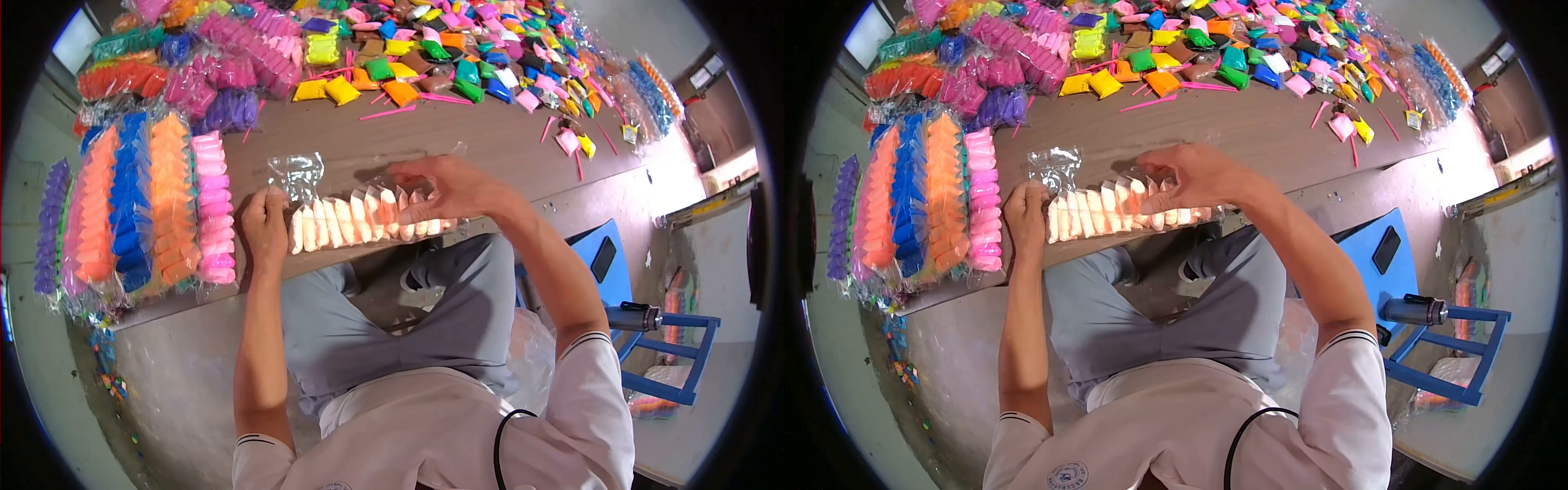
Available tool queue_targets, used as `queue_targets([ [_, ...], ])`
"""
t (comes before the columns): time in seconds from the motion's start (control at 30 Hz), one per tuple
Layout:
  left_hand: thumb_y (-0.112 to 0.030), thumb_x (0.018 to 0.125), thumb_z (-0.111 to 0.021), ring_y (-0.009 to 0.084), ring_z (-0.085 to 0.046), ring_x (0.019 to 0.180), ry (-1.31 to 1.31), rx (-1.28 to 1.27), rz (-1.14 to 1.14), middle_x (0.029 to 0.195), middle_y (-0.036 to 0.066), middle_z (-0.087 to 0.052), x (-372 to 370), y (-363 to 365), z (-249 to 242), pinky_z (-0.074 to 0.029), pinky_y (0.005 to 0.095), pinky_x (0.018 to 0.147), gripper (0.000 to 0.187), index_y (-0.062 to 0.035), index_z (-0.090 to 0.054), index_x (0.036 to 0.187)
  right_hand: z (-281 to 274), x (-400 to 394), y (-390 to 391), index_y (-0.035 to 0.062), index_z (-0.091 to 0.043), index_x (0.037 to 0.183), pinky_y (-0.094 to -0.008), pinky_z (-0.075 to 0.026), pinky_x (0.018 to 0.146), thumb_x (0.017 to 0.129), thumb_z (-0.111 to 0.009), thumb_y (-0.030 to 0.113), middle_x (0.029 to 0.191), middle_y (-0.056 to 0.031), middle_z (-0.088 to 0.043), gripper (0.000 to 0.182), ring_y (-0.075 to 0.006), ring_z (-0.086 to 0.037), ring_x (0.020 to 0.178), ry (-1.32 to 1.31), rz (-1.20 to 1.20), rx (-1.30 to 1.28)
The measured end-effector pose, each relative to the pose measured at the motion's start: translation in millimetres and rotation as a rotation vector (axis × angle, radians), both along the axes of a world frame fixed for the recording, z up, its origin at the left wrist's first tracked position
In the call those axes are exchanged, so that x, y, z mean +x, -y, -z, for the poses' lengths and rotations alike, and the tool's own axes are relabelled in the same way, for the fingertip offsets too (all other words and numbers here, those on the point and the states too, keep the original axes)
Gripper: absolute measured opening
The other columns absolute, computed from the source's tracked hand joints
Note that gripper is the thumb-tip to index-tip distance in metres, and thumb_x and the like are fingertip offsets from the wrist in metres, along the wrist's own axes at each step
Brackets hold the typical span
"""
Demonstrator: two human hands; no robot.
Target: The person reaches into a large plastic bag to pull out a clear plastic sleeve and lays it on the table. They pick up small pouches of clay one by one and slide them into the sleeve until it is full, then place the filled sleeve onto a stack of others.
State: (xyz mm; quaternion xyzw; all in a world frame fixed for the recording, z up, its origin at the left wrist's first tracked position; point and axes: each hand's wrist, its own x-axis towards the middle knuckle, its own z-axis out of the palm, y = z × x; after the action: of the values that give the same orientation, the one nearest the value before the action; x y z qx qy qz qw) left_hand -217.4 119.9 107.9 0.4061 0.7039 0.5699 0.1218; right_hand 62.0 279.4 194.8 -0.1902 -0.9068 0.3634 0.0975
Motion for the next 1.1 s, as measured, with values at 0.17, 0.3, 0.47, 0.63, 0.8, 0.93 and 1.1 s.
queue_targets([
  [0.17, -0.024, 0.097, -0.054, 0.0167, -0.057, 0.068, -0.001, -0.001, -0.009, 0.072, 0.009, -0.063, -1, 0, 2, -0.045, 0.0326, 0.065, 0.031, 0.0031, -0.065, 0.086, -2, -15, 9, 0.0031, -0.064, 0.124, -0.0361, -0.051, 0.07, 0.075, -0.081, 0.049, 0.092, -0.0129, -0.069, 0.068, -0.0234, -0.063, 0.08, 0.129, -0.015, -0.161],
  [0.3, -0.022, 0.097, -0.055, 0.0134, -0.059, 0.076, 0.006, -0.074, -0.008, 0.081, 0.006, -0.065, 2, 2, -7, -0.046, 0.027, 0.071, 0.028, 0.0037, -0.065, 0.092, 5, -17, 1, 0.002, -0.067, 0.117, -0.0352, -0.05, 0.071, 0.079, -0.079, 0.047, 0.093, -0.0109, -0.07, 0.06, -0.0204, -0.062, 0.08, 0.167, -0.045, -0.359],
  [0.47, -0.026, 0.097, -0.055, 0.0168, -0.059, 0.069, -0.028, 0.007, -0.026, 0.073, 0.009, -0.065, 1, -1, 0, -0.047, 0.032, 0.067, 0.032, 0.0026, -0.066, 0.087, 4, -22, 2, 0.0037, -0.064, 0.125, -0.0342, -0.051, 0.081, 0.082, -0.078, 0.044, 0.101, -0.0123, -0.069, 0.061, -0.0205, -0.064, 0.095, 0.072, -0.053, -0.294],
  [0.63, -0.025, 0.098, -0.054, 0.0171, -0.06, 0.069, -0.027, -0.002, -0.031, 0.075, 0.009, -0.066, 1, -1, 1, -0.047, 0.0324, 0.067, 0.032, 0.0026, -0.066, 0.087, -7, -44, 10, 0.0048, -0.067, 0.12, -0.0354, -0.051, 0.082, 0.085, -0.072, 0.05, 0.101, -0.0139, -0.071, 0.057, -0.022, -0.065, 0.094, 0.151, -0.055, -0.186],
  [0.8, -0.025, 0.097, -0.055, 0.0208, -0.062, 0.07, -0.039, -0.01, -0.024, 0.075, 0.011, -0.067, -1, -1, 2, -0.048, 0.0337, 0.068, 0.031, 0.002, -0.066, 0.087, -2, -56, 2, 0.0037, -0.063, 0.124, -0.0369, -0.051, 0.085, 0.086, -0.069, 0.054, 0.108, -0.0166, -0.069, 0.064, -0.0266, -0.065, 0.099, 0.26, -0.15, -0.236],
  [0.93, -0.024, 0.097, -0.055, 0.0228, -0.063, 0.07, -0.065, -0.007, -0.033, 0.075, 0.012, -0.066, 1, -1, 2, -0.048, 0.0356, 0.068, 0.029, 0.0016, -0.066, 0.088, -9, -69, 7, 0.0041, -0.057, 0.134, -0.0371, -0.051, 0.086, 0.085, -0.069, 0.056, 0.118, -0.0181, -0.066, 0.072, -0.0286, -0.063, 0.104, 0.191, -0.148, -0.144],
  [1.1, -0.022, 0.097, -0.054, 0.0247, -0.063, 0.07, -0.057, -0.008, -0.016, 0.075, 0.013, -0.066, 1, -1, -1, -0.048, 0.0369, 0.067, 0.027, 0.0015, -0.065, 0.088, -11, -97, 22, 0.0063, -0.058, 0.132, -0.036, -0.049, 0.087, 0.085, -0.07, 0.053, 0.117, -0.0155, -0.067, 0.067, -0.0255, -0.063, 0.103, 0.232, -0.278, -0.209],
])
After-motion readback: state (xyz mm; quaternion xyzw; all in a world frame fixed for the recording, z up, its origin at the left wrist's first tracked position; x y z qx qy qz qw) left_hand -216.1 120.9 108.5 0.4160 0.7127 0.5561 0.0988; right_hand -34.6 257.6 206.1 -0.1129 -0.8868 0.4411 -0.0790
